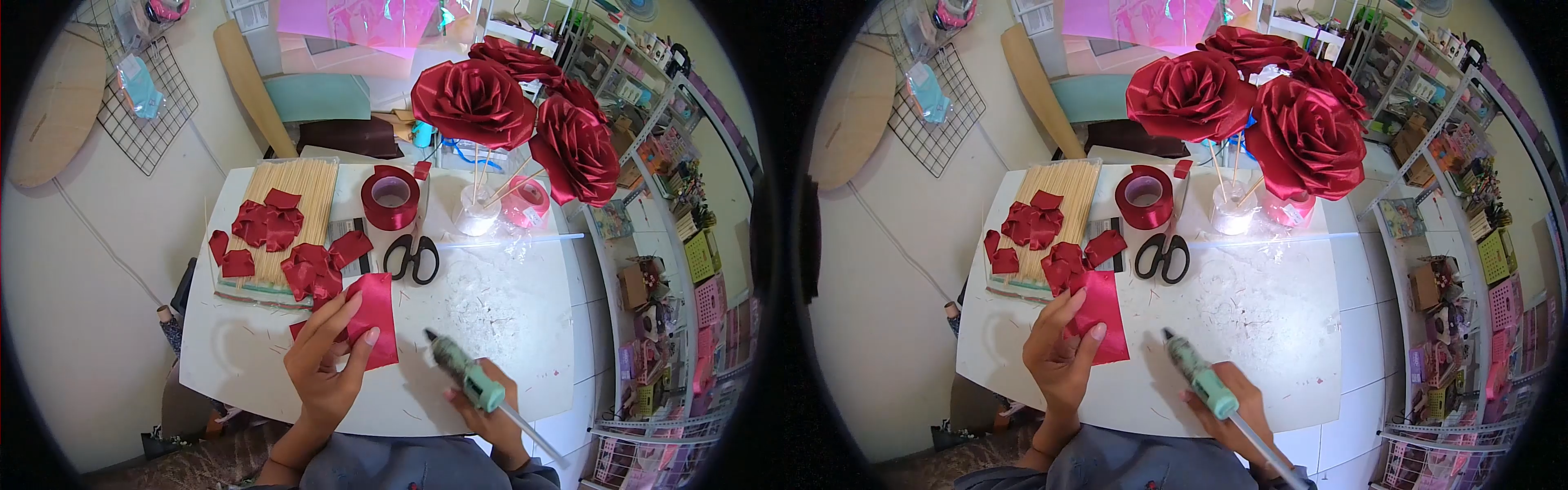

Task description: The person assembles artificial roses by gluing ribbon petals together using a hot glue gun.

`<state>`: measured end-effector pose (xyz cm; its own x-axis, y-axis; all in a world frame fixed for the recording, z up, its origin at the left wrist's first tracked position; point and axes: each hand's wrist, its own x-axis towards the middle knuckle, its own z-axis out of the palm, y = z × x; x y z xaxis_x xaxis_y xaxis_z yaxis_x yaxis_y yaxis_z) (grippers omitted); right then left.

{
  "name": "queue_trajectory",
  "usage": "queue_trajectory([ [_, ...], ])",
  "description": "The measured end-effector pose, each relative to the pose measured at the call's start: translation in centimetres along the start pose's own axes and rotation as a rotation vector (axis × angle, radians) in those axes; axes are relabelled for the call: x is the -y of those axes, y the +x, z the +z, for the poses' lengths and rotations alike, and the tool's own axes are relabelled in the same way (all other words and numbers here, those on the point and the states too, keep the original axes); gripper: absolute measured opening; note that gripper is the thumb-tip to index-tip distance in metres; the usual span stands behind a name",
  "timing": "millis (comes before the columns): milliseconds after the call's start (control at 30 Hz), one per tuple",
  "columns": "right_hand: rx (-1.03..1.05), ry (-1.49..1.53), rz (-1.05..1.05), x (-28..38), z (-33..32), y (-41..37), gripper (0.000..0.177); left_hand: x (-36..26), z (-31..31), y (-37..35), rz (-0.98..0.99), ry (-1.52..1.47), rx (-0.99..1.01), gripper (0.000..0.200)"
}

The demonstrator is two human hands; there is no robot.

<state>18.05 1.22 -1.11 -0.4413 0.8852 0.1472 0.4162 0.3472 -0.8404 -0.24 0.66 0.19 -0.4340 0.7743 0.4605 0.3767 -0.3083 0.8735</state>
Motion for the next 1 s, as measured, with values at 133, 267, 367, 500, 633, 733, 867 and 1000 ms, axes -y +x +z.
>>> queue_trajectory([
  [133,-0.248,-0.269,0.095,-1.2,-0.9,0.0,0.025,-0.3,-0.2,0.4,-0.038,-0.181,0.055,0.036],
  [267,-0.252,-0.388,0.198,-2.0,-0.8,0.1,0.029,-1.1,-0.1,0.7,-0.057,-0.392,0.112,0.037],
  [367,-0.159,-0.455,0.291,-1.3,-0.9,0.4,0.035,-1.2,0.1,0.6,-0.098,-0.427,0.147,0.036],
  [500,-0.036,-0.577,0.239,-1.1,-1.6,0.4,0.045,-0.8,0.4,0.2,-0.097,-0.444,0.160,0.035],
  [633,-0.037,-0.520,0.007,-0.4,-4.5,1.6,0.041,-1.1,0.8,-0.2,-0.165,-0.463,0.204,0.036],
  [733,-0.042,-0.042,-0.235,0.8,-5.5,3.8,0.032,-0.6,1.4,-0.6,-0.154,-0.462,0.261,0.037],
  [867,-0.013,0.209,-0.287,0.3,-4.3,5.3,0.034,-0.5,2.2,-0.9,-0.140,-0.464,0.283,0.036],
  [1000,-0.026,0.397,-0.230,-0.3,-3.0,5.4,0.026,-0.4,2.4,-1.3,-0.154,-0.466,0.337,0.035],
])
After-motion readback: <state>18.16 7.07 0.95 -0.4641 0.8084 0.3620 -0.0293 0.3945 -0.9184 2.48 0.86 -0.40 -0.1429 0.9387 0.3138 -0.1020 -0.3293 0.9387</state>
